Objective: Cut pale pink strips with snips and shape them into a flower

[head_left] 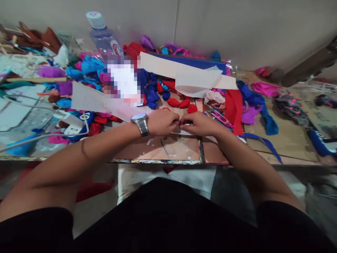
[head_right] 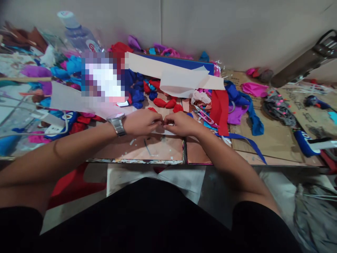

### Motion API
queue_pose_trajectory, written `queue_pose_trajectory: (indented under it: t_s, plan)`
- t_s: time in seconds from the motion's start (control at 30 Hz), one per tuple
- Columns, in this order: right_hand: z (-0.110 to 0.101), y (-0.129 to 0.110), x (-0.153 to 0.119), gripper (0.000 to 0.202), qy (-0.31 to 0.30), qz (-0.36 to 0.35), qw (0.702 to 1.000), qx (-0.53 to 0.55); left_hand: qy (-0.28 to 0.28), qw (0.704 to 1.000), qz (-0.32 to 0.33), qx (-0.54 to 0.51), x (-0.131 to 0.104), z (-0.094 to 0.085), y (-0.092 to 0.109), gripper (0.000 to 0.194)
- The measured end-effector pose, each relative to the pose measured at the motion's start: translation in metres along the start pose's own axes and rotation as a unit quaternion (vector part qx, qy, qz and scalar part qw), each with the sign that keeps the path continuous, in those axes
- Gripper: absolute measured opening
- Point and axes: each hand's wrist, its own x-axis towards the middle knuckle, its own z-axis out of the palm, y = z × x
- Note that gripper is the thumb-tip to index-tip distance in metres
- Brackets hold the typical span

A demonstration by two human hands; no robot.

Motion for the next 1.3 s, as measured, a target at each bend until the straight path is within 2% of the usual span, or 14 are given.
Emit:
queue_pose_trajectory:
  t_s: [0.2, 0.4, 0.53, 0.73, 1.0, 1.17, 1.3]
  plan:
    - [-0.007, 0.002, -0.003, 0.028, 0.001, 0.004, 1.0, -0.007, -0.057, 0.998, -0.001, 0.011, 0.007, -0.002, -0.007, 0.042]
    - [-0.031, 0.015, -0.011, 0.024, -0.021, 0.041, 0.999, -0.016, -0.04, 0.999, -0.008, 0.028, 0.004, -0.002, -0.009, 0.037]
    - [-0.041, 0.019, -0.015, 0.027, -0.026, 0.034, 0.999, -0.005, -0.027, 0.999, -0.022, 0.025, -0.004, 0.001, -0.01, 0.033]
    - [-0.033, 0.007, -0.014, 0.026, -0.003, 0.031, 0.999, -0.011, -0.038, 0.999, -0.015, 0.015, -0.008, 0.002, -0.014, 0.03]
    - [-0.018, 0.001, -0.01, 0.026, 0.021, -0.007, 1.0, 0.006, 0.011, 0.998, 0.01, -0.066, -0.002, 0.011, -0.008, 0.04]
    - [-0.016, 0.003, -0.01, 0.026, 0.01, -0.013, 1.0, 0.003, 0.018, 0.996, 0.009, -0.084, 0.0, 0.014, -0.011, 0.041]
    - [-0.015, 0.002, -0.01, 0.026, 0.025, -0.016, 1.0, -0.001, 0.034, 0.992, 0.023, -0.117, 0.0, 0.014, -0.013, 0.04]
